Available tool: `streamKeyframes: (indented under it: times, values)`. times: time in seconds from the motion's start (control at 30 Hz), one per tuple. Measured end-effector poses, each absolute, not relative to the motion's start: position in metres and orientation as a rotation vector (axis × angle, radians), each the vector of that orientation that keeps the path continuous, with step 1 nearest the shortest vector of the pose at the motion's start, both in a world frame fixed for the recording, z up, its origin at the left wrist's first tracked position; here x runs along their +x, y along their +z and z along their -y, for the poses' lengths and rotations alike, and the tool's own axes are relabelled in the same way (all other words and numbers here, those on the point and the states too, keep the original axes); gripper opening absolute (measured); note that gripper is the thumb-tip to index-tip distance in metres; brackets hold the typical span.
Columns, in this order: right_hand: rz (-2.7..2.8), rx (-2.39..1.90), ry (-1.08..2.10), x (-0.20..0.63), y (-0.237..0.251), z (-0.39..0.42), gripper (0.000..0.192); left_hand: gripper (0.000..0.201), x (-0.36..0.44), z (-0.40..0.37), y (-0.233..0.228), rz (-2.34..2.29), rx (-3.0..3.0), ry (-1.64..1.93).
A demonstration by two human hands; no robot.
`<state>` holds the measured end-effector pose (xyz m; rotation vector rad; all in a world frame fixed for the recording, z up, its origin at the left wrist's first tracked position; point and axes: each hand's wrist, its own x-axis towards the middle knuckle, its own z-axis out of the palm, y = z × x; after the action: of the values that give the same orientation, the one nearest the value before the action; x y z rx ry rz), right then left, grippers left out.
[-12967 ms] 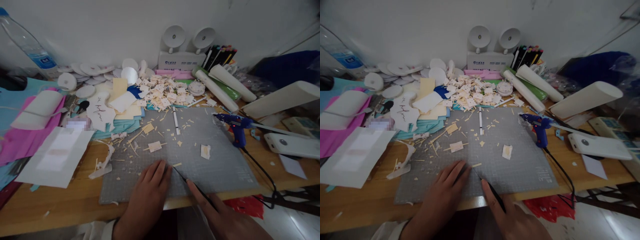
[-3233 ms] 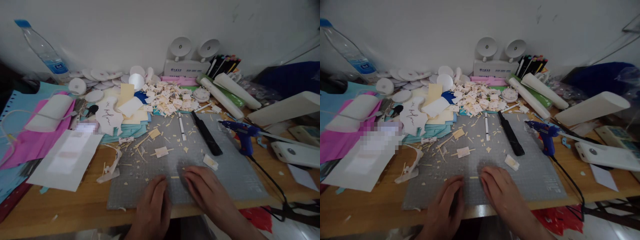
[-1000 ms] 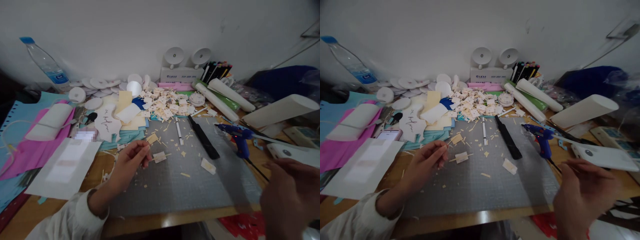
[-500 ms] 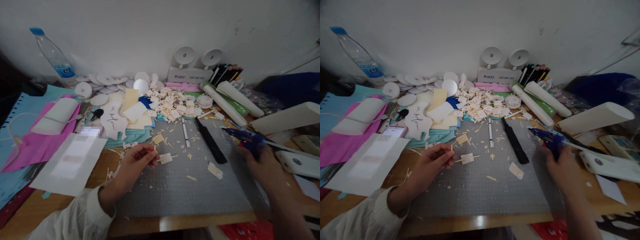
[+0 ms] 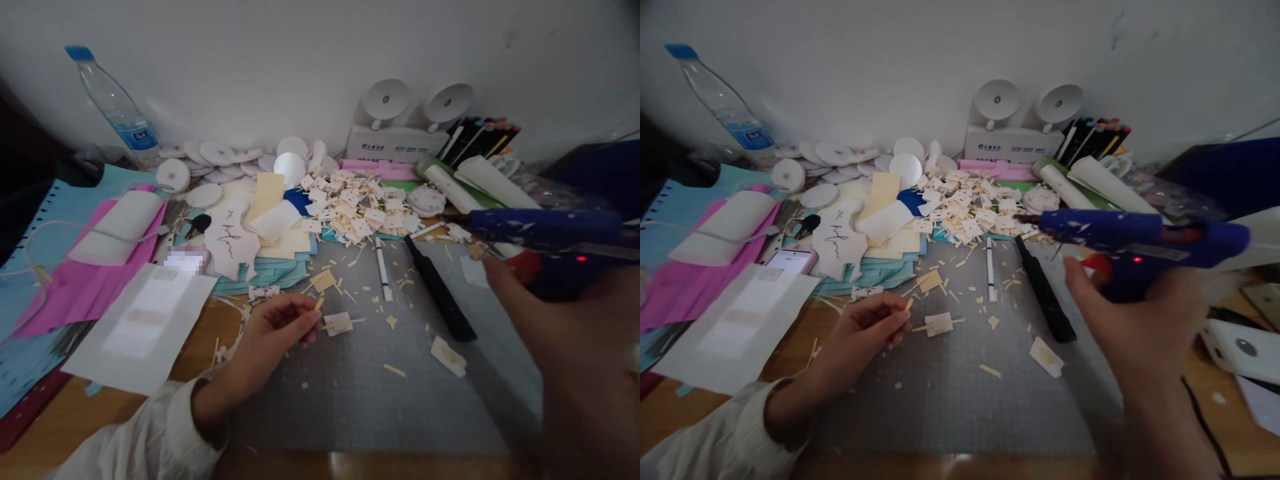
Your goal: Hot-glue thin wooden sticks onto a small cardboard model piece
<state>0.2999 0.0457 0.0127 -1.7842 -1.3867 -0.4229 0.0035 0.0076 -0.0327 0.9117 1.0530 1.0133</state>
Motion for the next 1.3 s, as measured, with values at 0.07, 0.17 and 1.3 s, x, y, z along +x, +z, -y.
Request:
streamKeyframes:
  times: [0.07,0.17,1.3]
  values:
    - [1.44,-1.67,-0.362,0.287,0.003,-0.043,0.028,0.01,0.003,-0.007,-0.031,-1.056,0.893,0.98]
    - [1.687,-1.553,-0.26,0.276,-0.014,-0.035,0.024,0.017,0.004,-0.007,-0.028,-1.091,0.856,0.91]
    - [2.151,-1.258,-0.194,0.254,-0.02,-0.028,0.021,0.03,0.01,-0.003,-0.016,-1.099,0.817,0.729]
